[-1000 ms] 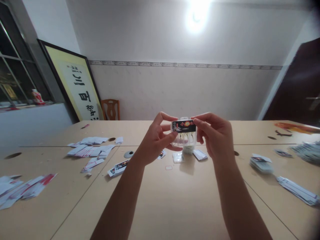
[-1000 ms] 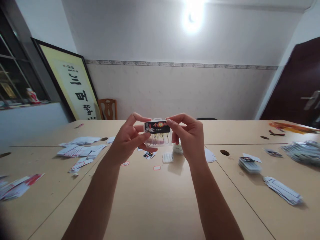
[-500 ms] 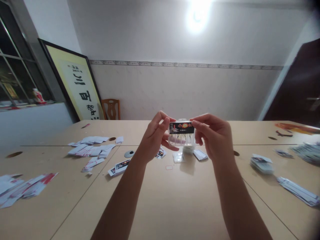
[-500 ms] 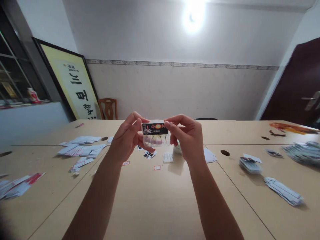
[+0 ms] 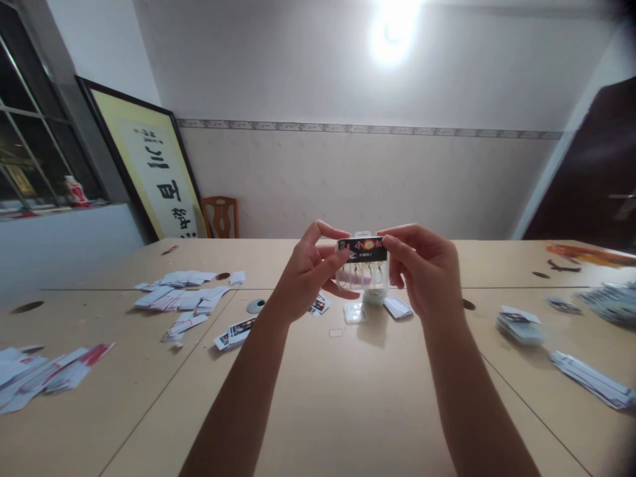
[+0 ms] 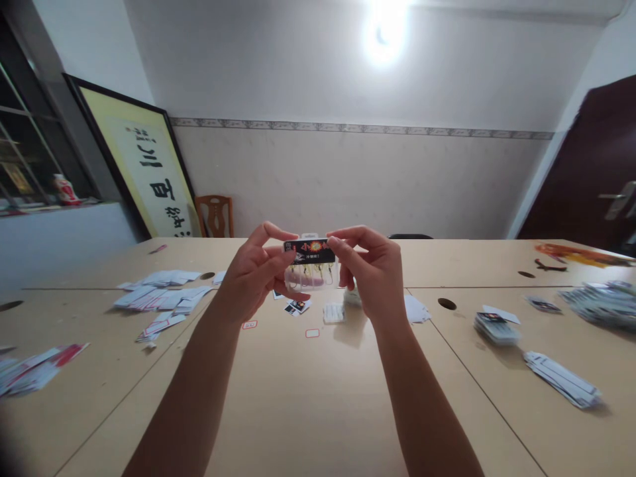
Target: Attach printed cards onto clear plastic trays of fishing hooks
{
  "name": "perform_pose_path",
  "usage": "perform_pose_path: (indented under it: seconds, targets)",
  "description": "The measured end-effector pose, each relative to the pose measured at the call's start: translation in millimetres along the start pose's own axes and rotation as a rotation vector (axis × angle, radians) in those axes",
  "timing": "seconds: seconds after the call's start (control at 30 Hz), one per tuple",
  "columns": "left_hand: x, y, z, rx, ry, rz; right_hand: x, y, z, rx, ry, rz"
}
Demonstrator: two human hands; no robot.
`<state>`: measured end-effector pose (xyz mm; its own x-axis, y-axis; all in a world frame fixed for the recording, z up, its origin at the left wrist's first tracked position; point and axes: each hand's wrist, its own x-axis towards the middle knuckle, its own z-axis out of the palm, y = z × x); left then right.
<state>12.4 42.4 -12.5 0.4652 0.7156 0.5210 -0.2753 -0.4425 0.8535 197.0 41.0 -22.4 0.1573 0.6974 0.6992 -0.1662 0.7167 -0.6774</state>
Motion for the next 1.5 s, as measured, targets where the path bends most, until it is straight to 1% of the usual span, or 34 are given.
perform_pose_path:
  seconds: [0.1,0.33,0.43,0.67,0.9,1.13,1.33,1.4,1.5]
  targets:
    - [1,-1,-1.2,0.002,0.02,0.008,0,0,-1,-0.018,-0.033,0.0]
    - [0,0,-1.3,0.033,0.073,0.017,-3,-10,-2,-0.065,-0.131,0.034]
    - [0,1,-0.8,0.046,0.092,0.014,-3,-10,-3,-0.052,-0.144,0.04]
    - [1,0,-1.6,0.049,0.094,-0.003,-1,-4,-2,-0.021,-0.108,0.035]
    - [0,1,2.3,0.101,0.047,-0.01,2,2,-2,-0.041,-0.004,0.04]
    - [-1,1,3.0,0.112,0.044,-0.031,1,0,-1,0.005,-0.002,0.076]
    - [-1,1,3.6,0.118,0.056,-0.036,1,-1,-2,0.002,-0.008,0.063]
    - [0,1,3.4,0.12,0.064,-0.035,0,-2,-1,-0.02,-0.011,0.033]
    - [0,1,3.4,0.123,0.083,-0.024,-3,-2,1,-0.175,0.066,-0.112]
